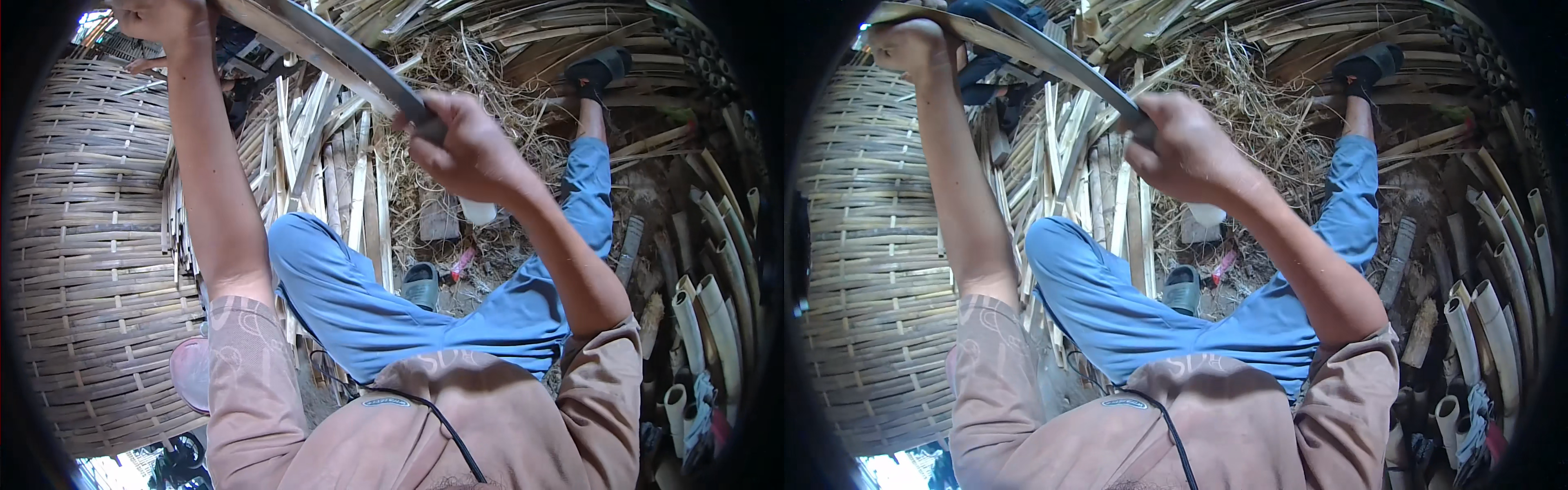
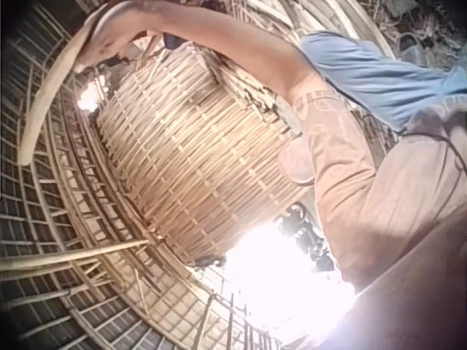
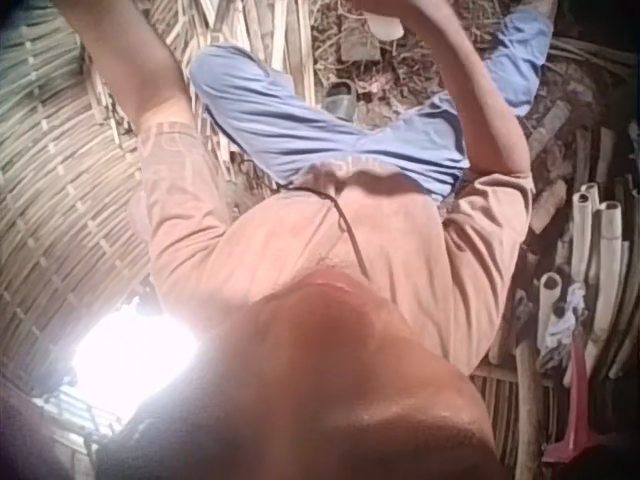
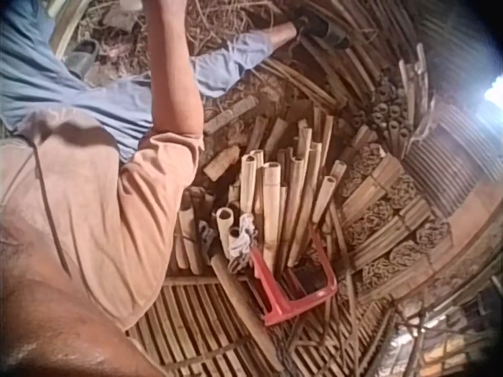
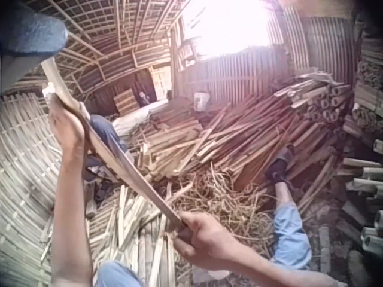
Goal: The person processes bamboo strips, holding and turning them while scraping and smoothing the surfaces with a knife.
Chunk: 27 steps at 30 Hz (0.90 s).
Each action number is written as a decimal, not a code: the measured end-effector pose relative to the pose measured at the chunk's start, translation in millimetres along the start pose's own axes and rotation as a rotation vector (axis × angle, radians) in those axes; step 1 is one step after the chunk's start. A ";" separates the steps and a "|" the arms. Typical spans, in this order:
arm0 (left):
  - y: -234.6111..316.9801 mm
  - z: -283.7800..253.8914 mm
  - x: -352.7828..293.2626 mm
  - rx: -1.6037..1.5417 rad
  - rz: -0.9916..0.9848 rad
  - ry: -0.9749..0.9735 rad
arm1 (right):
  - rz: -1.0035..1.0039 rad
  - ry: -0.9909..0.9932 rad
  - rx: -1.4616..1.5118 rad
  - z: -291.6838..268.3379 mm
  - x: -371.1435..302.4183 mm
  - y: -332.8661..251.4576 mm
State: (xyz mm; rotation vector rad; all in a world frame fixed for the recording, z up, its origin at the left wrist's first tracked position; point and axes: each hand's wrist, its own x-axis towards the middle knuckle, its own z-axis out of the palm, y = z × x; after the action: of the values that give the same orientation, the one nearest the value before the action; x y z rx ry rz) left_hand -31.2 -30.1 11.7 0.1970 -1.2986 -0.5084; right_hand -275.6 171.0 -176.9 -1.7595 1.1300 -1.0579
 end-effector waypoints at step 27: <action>13.3 -62.4 27.0 0.108 -0.161 -0.140 | 0.132 -0.048 0.129 -1.3 -48.1 37.4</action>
State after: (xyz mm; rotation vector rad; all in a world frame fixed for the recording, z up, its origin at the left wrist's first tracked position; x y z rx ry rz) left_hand 36.3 -39.8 23.9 0.3633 -1.4558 -0.5975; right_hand -300.2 204.5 -221.4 -1.5795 1.1078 -0.9814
